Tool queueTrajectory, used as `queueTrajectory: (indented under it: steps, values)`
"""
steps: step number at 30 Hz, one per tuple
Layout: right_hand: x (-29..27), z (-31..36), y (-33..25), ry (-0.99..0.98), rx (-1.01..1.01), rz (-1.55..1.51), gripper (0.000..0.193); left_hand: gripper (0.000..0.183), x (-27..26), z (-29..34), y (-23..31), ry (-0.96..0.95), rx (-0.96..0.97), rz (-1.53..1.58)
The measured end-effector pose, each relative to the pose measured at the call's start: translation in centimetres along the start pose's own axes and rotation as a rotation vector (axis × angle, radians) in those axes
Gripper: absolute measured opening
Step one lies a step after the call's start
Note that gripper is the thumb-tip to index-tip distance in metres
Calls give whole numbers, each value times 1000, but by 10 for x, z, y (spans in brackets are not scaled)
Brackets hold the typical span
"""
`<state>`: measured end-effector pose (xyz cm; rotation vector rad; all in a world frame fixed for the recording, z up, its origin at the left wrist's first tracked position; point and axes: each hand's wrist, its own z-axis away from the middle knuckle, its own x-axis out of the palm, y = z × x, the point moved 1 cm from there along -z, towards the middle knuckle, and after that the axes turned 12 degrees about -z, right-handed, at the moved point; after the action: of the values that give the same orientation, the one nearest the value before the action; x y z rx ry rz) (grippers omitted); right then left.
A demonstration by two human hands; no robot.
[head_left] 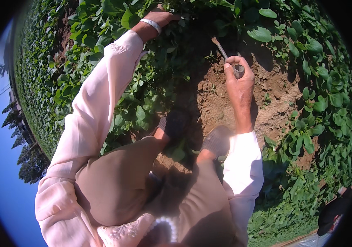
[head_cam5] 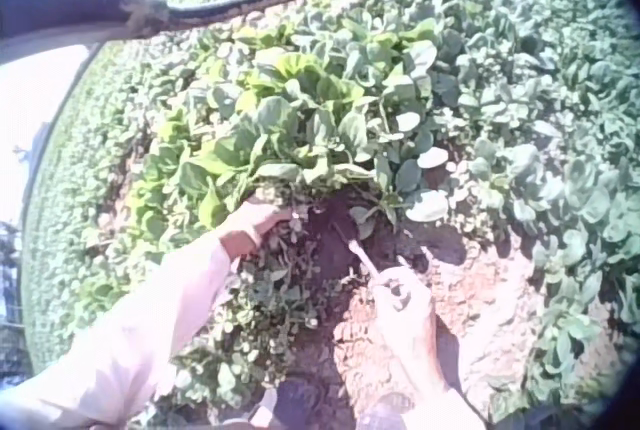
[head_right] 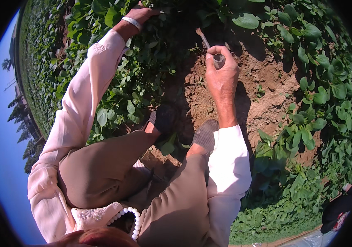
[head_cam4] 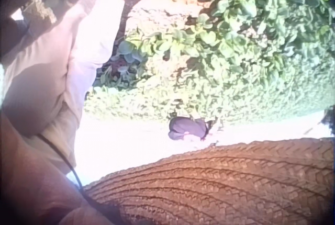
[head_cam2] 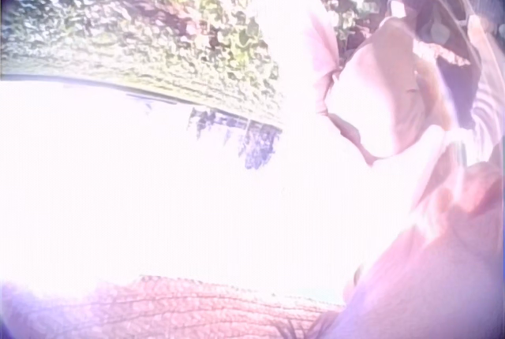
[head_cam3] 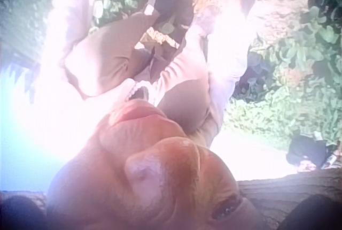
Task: The person pulls weeds from a field of green plants using a small hand tool and their hands, placing the collected weeds into a yellow plastic bucket.
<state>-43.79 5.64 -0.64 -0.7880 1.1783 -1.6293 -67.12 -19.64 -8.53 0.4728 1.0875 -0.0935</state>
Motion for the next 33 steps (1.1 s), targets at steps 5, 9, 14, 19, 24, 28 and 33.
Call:
queueTrajectory:
  steps: [5, 9, 14, 19, 24, 28, 33]
  values:
    - [-3, 46, -6, -122, -30, 179, 13, 44, -22, 39, 25, 72, 14, 272]
    - [5, 62, -15, -168, -33, 317, 22, 57, -1, 56, 47, -11, 61, -273]
    - [39, 23, -12, -165, -41, 389, 22, 46, 27, 48, 48, -23, 211, -373]
    - [21, 14, -15, -158, 25, 136, 7, 44, 5, 42, -16, -133, -114, -320]
    - [-25, 73, -20, -114, -50, 263, 11, 37, -12, 69, -8, -42, 148, 15]
    - [-46, 113, -24, -56, -2, 342, 16, 39, 11, 76, 12, 85, 159, 194]
    - [5, 99, 16, -159, 66, 171, 16, 44, 40, 102, 29, -201, 32, -242]
